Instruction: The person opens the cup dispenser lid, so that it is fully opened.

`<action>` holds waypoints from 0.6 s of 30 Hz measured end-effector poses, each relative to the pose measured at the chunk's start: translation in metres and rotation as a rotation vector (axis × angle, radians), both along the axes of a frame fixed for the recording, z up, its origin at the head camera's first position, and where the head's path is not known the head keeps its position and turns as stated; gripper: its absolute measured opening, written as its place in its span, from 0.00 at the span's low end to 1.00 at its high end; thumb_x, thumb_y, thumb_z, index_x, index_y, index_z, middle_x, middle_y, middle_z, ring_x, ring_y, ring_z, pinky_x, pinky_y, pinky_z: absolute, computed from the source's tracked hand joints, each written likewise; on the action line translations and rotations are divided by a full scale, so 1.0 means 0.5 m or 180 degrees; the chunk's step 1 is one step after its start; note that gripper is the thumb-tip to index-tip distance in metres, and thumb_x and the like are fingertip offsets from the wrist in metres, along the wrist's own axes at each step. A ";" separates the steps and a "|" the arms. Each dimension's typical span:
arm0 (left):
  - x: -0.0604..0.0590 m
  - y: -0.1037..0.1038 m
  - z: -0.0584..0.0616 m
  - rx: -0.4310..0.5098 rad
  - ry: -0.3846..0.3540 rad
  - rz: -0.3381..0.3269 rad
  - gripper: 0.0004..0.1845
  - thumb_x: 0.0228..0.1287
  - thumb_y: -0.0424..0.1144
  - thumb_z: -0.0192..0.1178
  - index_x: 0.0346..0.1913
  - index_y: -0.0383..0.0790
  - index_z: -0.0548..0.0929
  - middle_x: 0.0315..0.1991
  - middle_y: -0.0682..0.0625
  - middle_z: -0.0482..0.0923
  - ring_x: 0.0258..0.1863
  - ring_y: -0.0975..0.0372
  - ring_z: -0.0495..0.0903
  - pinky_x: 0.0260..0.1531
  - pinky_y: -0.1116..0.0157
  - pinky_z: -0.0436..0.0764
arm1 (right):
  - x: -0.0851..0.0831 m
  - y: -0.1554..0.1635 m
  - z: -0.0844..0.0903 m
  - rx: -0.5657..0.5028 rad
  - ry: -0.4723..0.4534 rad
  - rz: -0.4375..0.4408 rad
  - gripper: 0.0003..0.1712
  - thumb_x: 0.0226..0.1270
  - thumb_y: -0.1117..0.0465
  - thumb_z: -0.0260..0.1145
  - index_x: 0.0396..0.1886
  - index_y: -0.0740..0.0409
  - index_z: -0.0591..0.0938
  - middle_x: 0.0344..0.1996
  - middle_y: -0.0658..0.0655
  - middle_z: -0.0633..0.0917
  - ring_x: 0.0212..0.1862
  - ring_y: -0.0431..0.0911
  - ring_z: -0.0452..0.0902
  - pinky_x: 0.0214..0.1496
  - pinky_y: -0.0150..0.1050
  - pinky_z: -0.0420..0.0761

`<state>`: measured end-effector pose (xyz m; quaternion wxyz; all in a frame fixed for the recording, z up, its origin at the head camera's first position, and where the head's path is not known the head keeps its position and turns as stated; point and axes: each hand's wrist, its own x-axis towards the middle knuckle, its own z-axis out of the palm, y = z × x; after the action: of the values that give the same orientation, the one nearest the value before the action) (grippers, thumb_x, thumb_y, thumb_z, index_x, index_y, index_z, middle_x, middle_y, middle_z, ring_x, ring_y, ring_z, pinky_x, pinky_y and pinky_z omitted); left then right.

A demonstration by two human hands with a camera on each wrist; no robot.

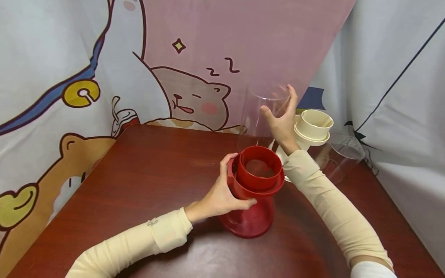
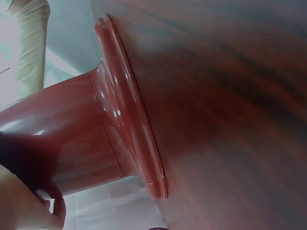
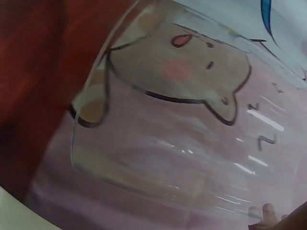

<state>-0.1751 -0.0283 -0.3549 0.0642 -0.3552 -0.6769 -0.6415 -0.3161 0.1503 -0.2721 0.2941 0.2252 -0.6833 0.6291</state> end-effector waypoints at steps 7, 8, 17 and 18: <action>-0.002 0.000 -0.001 0.0012 0.0089 0.0008 0.54 0.35 0.29 0.71 0.63 0.42 0.44 0.61 0.42 0.57 0.57 0.62 0.65 0.53 0.64 0.73 | -0.004 -0.003 -0.062 0.0184 -0.0104 -0.0320 0.53 0.45 0.44 0.71 0.67 0.45 0.51 0.64 0.55 0.62 0.66 0.45 0.57 0.69 0.36 0.54; -0.002 0.000 -0.002 0.0007 0.0091 0.0003 0.54 0.36 0.29 0.71 0.63 0.42 0.44 0.61 0.42 0.57 0.57 0.62 0.65 0.53 0.64 0.73 | -0.004 -0.004 -0.070 0.0168 -0.0115 -0.0292 0.53 0.44 0.44 0.71 0.67 0.45 0.51 0.64 0.55 0.62 0.66 0.45 0.57 0.69 0.37 0.53; -0.004 0.000 -0.004 -0.0040 0.0080 0.0011 0.55 0.36 0.30 0.72 0.63 0.39 0.43 0.61 0.44 0.57 0.58 0.63 0.65 0.53 0.65 0.73 | -0.004 -0.009 -0.115 -0.0142 -0.0236 0.0143 0.54 0.43 0.57 0.74 0.66 0.48 0.51 0.63 0.54 0.63 0.65 0.47 0.60 0.67 0.42 0.60; -0.003 -0.001 -0.004 -0.0051 0.0065 0.0021 0.55 0.35 0.30 0.72 0.63 0.40 0.43 0.61 0.44 0.57 0.58 0.63 0.65 0.53 0.65 0.73 | -0.004 -0.009 -0.120 -0.0157 -0.0262 0.0160 0.53 0.43 0.57 0.74 0.66 0.48 0.51 0.64 0.55 0.62 0.65 0.48 0.60 0.66 0.41 0.60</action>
<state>-0.1769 -0.0286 -0.3568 0.0704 -0.3600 -0.6825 -0.6322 -0.3179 0.1460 -0.3320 0.2554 0.2089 -0.6733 0.6617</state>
